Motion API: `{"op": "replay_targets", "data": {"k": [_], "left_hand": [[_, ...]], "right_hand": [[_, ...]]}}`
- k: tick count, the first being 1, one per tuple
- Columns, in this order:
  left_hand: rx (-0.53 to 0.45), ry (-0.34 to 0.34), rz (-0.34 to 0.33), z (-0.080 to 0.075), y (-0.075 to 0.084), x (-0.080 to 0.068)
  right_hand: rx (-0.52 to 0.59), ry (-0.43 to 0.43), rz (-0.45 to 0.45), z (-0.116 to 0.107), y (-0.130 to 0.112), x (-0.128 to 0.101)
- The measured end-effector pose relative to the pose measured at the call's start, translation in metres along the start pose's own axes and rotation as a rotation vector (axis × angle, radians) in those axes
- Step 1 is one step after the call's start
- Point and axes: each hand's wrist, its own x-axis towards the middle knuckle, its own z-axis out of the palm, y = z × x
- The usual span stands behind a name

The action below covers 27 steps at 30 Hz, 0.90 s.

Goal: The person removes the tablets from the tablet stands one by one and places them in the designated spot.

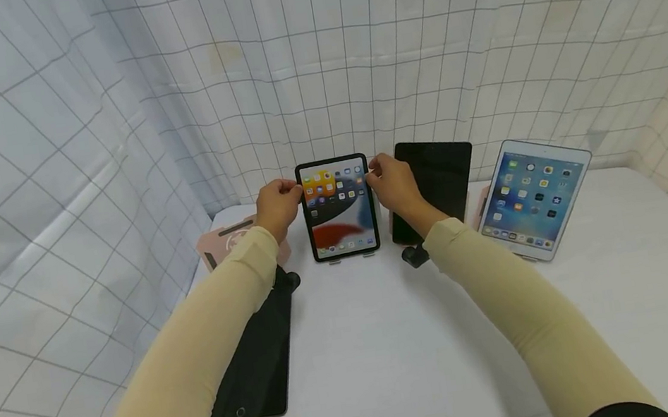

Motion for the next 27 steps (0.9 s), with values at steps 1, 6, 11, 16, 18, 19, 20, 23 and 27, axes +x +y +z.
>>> {"op": "replay_targets", "data": {"k": [1, 6, 11, 16, 18, 19, 20, 23, 27], "left_hand": [[0.004, -0.002, 0.003, 0.0005, -0.0008, 0.0002], [0.001, -0.006, 0.004, 0.0023, -0.0038, 0.0002], [0.01, 0.005, 0.005, 0.0034, -0.0053, 0.001], [-0.025, -0.005, 0.019, 0.0028, -0.0055, -0.0021], [-0.043, -0.005, 0.028, 0.0026, -0.006, -0.003], [-0.049, -0.004, 0.033, 0.0029, -0.0064, -0.0033], [-0.054, -0.002, 0.037, 0.003, -0.0068, -0.0035], [-0.08, 0.0, 0.047, 0.0032, -0.0081, -0.0037], [-0.104, 0.005, 0.052, 0.0039, -0.0092, -0.0053]], "right_hand": [[0.003, -0.002, 0.001, 0.0005, 0.0004, 0.0005], [0.02, 0.001, 0.011, 0.0019, 0.0001, 0.0012], [0.041, 0.013, 0.022, 0.0034, 0.0006, 0.0017], [0.055, 0.026, 0.022, 0.0034, 0.0005, 0.0015], [0.058, 0.031, 0.016, 0.0034, 0.0002, 0.0014], [0.059, 0.035, 0.012, 0.0033, 0.0001, 0.0013], [0.062, 0.036, 0.011, 0.0034, 0.0001, 0.0013], [0.074, 0.039, 0.01, 0.0034, -0.0001, 0.0011], [0.091, 0.038, 0.014, 0.0023, -0.0008, 0.0]]}}
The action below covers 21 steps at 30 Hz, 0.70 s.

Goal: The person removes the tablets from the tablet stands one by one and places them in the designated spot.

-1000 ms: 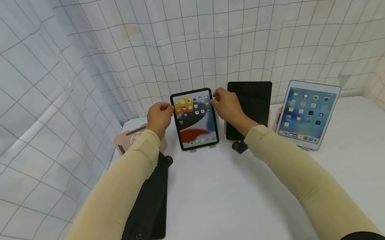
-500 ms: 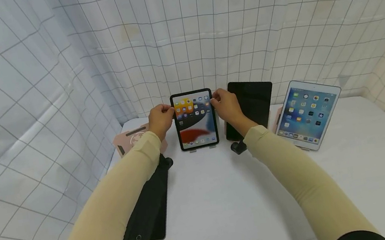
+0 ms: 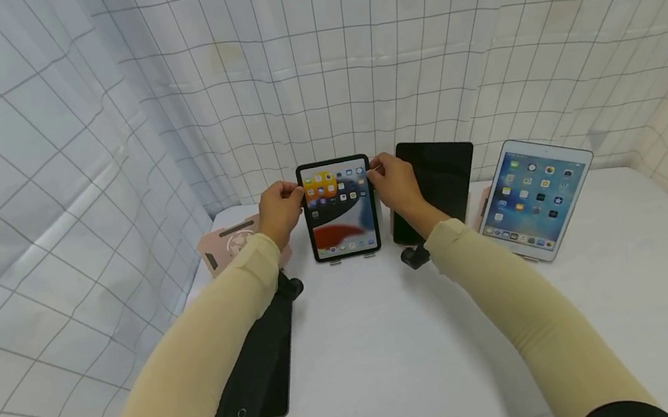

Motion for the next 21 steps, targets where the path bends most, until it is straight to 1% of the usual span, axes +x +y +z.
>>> {"op": "replay_targets", "data": {"k": [6, 12, 21], "left_hand": [[-0.041, 0.01, 0.002, 0.003, 0.001, -0.005], [-0.05, 0.006, 0.004, 0.003, 0.004, -0.006], [-0.122, -0.038, -0.033, -0.004, 0.009, -0.011]], "right_hand": [[0.044, 0.016, 0.013, -0.002, -0.001, -0.003], [0.105, 0.044, 0.007, -0.004, -0.002, -0.007], [0.144, 0.022, 0.008, -0.008, -0.002, -0.012]]}}
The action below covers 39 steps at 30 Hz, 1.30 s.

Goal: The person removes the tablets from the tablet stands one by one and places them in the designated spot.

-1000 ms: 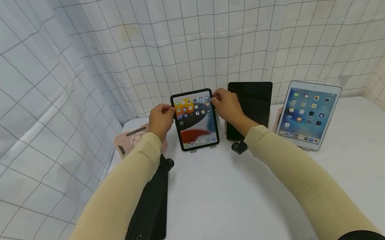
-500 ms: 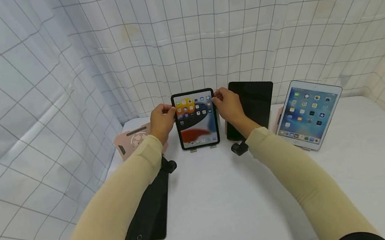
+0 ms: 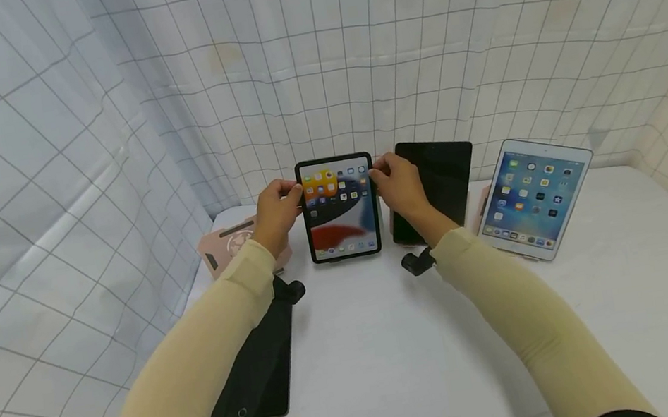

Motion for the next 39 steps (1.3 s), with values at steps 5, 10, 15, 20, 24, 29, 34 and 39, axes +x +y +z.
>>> {"op": "replay_targets", "data": {"k": [5, 10, 15, 20, 24, 29, 34, 39], "left_hand": [[-0.007, -0.019, -0.007, -0.005, 0.005, -0.005], [0.014, -0.028, -0.028, -0.01, 0.007, -0.012], [-0.01, -0.054, -0.053, -0.016, 0.002, -0.02], [0.027, -0.079, -0.072, -0.025, -0.005, -0.028], [0.044, -0.097, -0.086, -0.031, -0.011, -0.033], [0.042, -0.102, -0.109, -0.035, -0.017, -0.04], [0.023, -0.115, -0.112, -0.038, -0.024, -0.044], [0.0, -0.13, -0.105, -0.04, -0.029, -0.048]], "right_hand": [[0.05, -0.019, 0.011, -0.002, -0.001, -0.006], [0.1, -0.033, 0.034, -0.001, -0.002, -0.014], [0.117, -0.048, 0.026, 0.002, 0.0, -0.025], [0.121, -0.071, 0.004, 0.008, 0.003, -0.037], [0.104, -0.082, 0.004, 0.011, 0.004, -0.046], [0.1, -0.098, 0.001, 0.014, 0.003, -0.056], [0.09, -0.109, 0.029, 0.017, 0.004, -0.064], [0.068, -0.119, 0.058, 0.019, 0.006, -0.072]]}}
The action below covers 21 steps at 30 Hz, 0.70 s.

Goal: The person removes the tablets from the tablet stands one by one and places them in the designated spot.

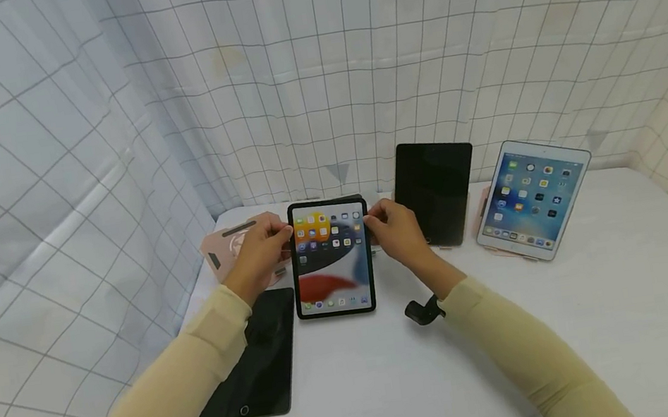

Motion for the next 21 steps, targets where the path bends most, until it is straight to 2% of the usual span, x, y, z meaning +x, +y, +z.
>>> {"op": "replay_targets", "data": {"k": [12, 21], "left_hand": [[0.028, -0.034, -0.059, -0.004, -0.009, -0.012], [0.059, -0.068, -0.064, -0.009, -0.016, -0.02]], "right_hand": [[0.069, -0.036, 0.051, 0.005, 0.002, -0.016], [0.133, -0.071, 0.075, 0.008, 0.004, -0.027]]}}
